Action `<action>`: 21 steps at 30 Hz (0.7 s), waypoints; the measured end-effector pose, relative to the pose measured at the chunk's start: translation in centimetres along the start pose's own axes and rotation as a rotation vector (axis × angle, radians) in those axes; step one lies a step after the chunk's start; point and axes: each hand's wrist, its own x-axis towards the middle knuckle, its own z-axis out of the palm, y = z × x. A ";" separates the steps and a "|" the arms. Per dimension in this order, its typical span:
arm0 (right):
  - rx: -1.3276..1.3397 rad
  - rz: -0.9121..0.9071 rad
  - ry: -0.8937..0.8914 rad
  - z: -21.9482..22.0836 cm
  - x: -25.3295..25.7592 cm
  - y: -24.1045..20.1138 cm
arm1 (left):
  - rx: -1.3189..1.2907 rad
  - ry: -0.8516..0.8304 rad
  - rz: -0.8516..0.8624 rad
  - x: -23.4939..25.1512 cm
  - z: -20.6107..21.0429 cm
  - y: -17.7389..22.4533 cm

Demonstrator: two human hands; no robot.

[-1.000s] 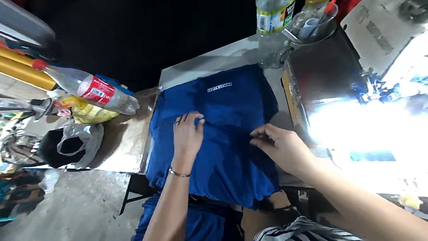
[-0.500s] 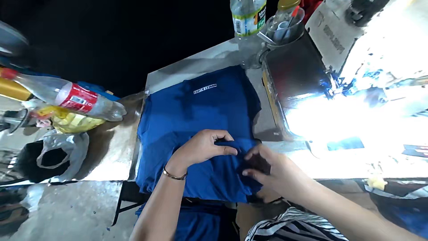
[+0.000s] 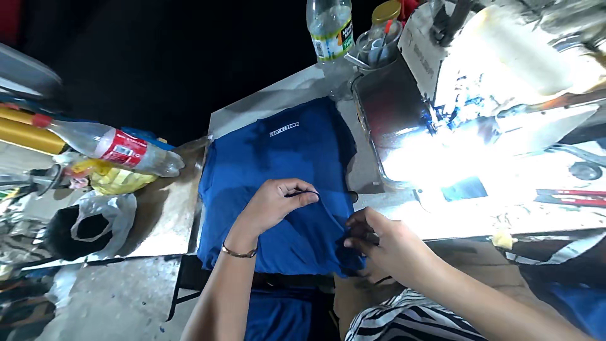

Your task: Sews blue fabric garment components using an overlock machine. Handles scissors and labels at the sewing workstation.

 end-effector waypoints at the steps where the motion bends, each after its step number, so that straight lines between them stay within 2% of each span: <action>1: 0.000 -0.006 -0.002 -0.1 0.0 -0.1 | 0.020 0.023 0.002 -0.1 0.2 0.2; 5: 0.022 0.005 -0.025 -0.6 0.1 -0.4 | 0.072 0.062 0.026 -0.4 0.3 0.5; 10: 0.069 0.250 -0.203 -2.7 1.2 -2.6 | 0.075 0.080 0.015 -0.2 0.3 1.8; 12: 0.094 0.287 -0.232 -4.5 1.3 -4.0 | 0.107 0.099 0.064 0.7 0.1 2.8; 15: 0.152 0.222 -0.119 -8.0 0.2 -5.8 | 0.032 0.109 0.230 3.5 0.7 5.3; 18: 0.069 0.202 0.029 -11.7 -1.1 -5.8 | -0.151 0.054 0.254 7.2 3.8 8.0; 20: -0.066 0.333 0.073 -13.4 -1.7 -4.6 | -0.057 0.068 0.210 9.6 6.9 8.6; 21: -0.088 0.391 0.079 -13.9 -1.8 -3.7 | 0.108 0.111 0.201 10.3 8.3 8.5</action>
